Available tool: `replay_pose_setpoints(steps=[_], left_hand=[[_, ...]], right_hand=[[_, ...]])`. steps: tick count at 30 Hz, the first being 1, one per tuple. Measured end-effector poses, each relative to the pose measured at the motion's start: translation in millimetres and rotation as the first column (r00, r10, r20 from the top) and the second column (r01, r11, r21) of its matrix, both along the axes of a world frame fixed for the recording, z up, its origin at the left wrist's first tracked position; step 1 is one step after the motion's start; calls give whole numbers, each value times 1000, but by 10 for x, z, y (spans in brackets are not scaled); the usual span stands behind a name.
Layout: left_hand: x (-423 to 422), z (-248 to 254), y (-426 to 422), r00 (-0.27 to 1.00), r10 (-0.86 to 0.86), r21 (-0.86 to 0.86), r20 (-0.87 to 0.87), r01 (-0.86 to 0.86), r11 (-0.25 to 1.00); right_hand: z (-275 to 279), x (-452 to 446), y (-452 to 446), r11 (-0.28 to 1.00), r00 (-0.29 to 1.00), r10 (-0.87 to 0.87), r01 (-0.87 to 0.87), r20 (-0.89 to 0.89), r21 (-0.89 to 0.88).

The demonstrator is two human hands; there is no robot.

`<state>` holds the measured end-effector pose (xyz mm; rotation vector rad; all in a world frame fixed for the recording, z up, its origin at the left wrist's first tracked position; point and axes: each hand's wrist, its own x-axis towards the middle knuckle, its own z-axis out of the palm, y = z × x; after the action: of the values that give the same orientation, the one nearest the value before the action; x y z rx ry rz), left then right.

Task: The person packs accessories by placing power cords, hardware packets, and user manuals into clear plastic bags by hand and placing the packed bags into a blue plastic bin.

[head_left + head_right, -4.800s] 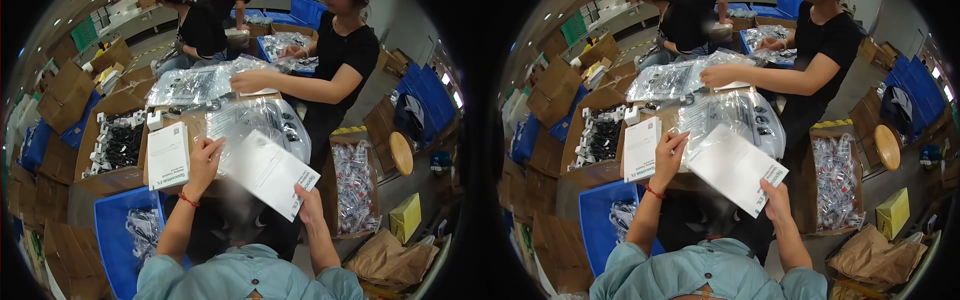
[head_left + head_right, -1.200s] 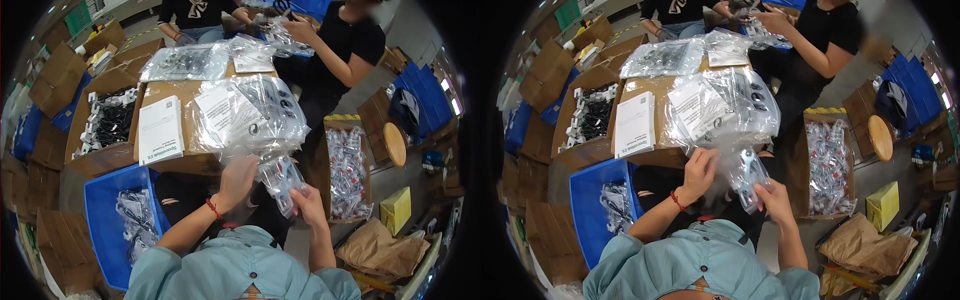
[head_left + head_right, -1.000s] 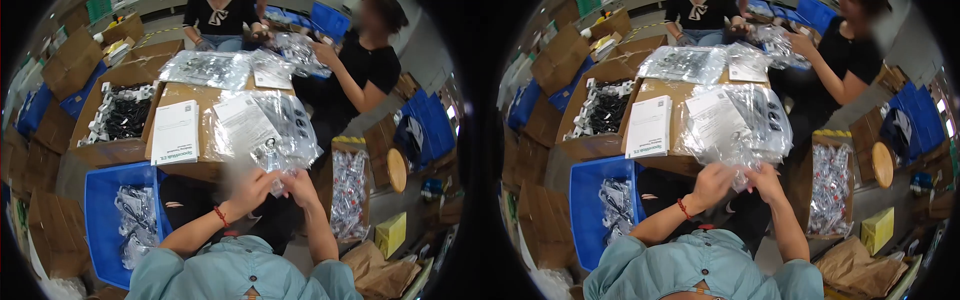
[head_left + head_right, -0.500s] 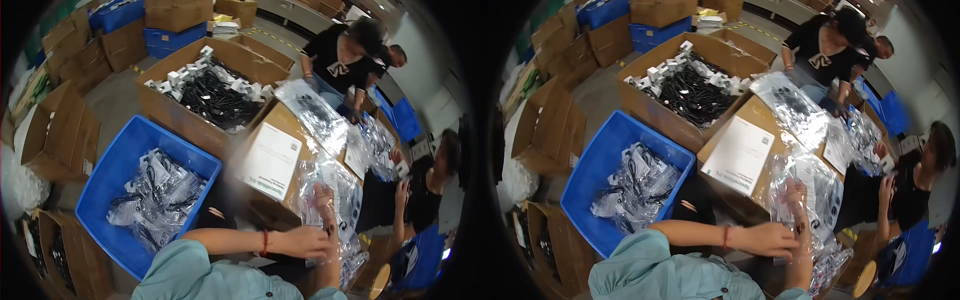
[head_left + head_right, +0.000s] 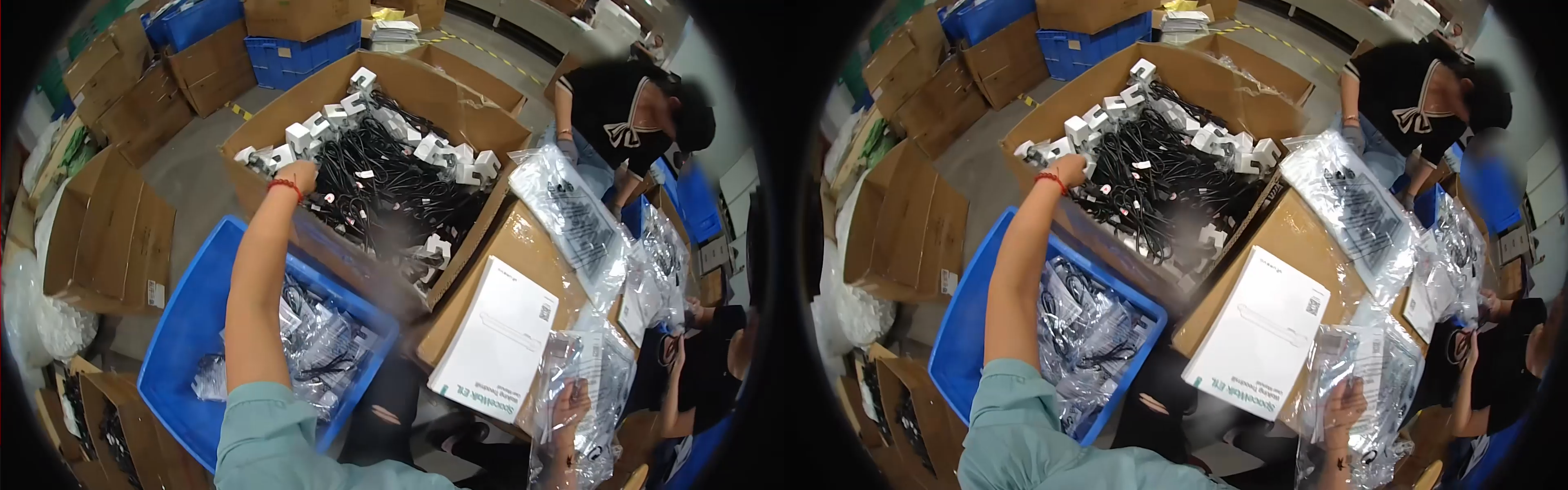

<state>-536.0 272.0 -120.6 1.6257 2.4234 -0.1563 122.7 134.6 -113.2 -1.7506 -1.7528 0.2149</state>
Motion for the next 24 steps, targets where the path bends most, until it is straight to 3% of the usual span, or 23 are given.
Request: replay_pose_setpoints(steps=[1, 3, 5, 7, 9, 11, 12, 14, 15, 17, 18, 20, 22, 24], left_hand=[[-76, -30, 40, 998, 49, -99, -38, -52, 994], [-94, -92, 211, 1000, -23, -190, -16, 19, 982], [-66, -164, 312, 990, -134, -352, 54, 144, 925], [-15, -369, 368, 943, -305, -294, 131, 331, 897], [193, -393, 394, 937, -328, -439, 119, 346, 829], [292, -453, 420, 953, -273, -480, 130, 301, 824], [288, -455, 402, 965, -220, -511, 145, 263, 819], [270, -423, 319, 960, -249, -455, 130, 281, 845], [307, -406, 282, 948, -290, -396, 131, 318, 861], [450, -400, 251, 926, -350, -341, 142, 378, 861], [509, -383, 246, 876, -472, -264, 103, 481, 836], [583, -307, 266, 736, -677, -122, -12, 671, 731], [832, -403, 405, 732, -648, -24, 210, 666, 745], [1243, -487, 498, 694, -666, -189, 273, 717, 671]], right_hand=[[-100, 99, -23, 999, 999, -26, 28, -44, 45], [-237, 140, -23, 995, 994, -56, 63, -92, 81], [-225, 122, -48, 976, 995, -64, 46, 78, 210], [-251, 168, -103, 964, 986, -72, 30, 150, 264], [-313, 387, -168, 993, 997, -17, 8, 75, 117], [-256, 448, -172, 999, 1000, 17, -18, 22, 40], [-156, 436, -169, 988, 989, -50, 69, 140, -136], [-46, 426, -144, 858, 911, -108, 287, 399, -425], [-106, 439, -133, 858, 913, -108, 286, 394, -427], [-312, 535, -181, 981, 943, 26, 39, 333, -188], [-381, 585, -214, 995, 943, 95, -82, 320, -53], [-494, 637, -243, 997, 972, 56, -43, 230, -62], [-531, 656, -220, 996, 998, 18, -13, 54, -86], [-523, 637, -209, 998, 992, 27, -19, 125, -63]])
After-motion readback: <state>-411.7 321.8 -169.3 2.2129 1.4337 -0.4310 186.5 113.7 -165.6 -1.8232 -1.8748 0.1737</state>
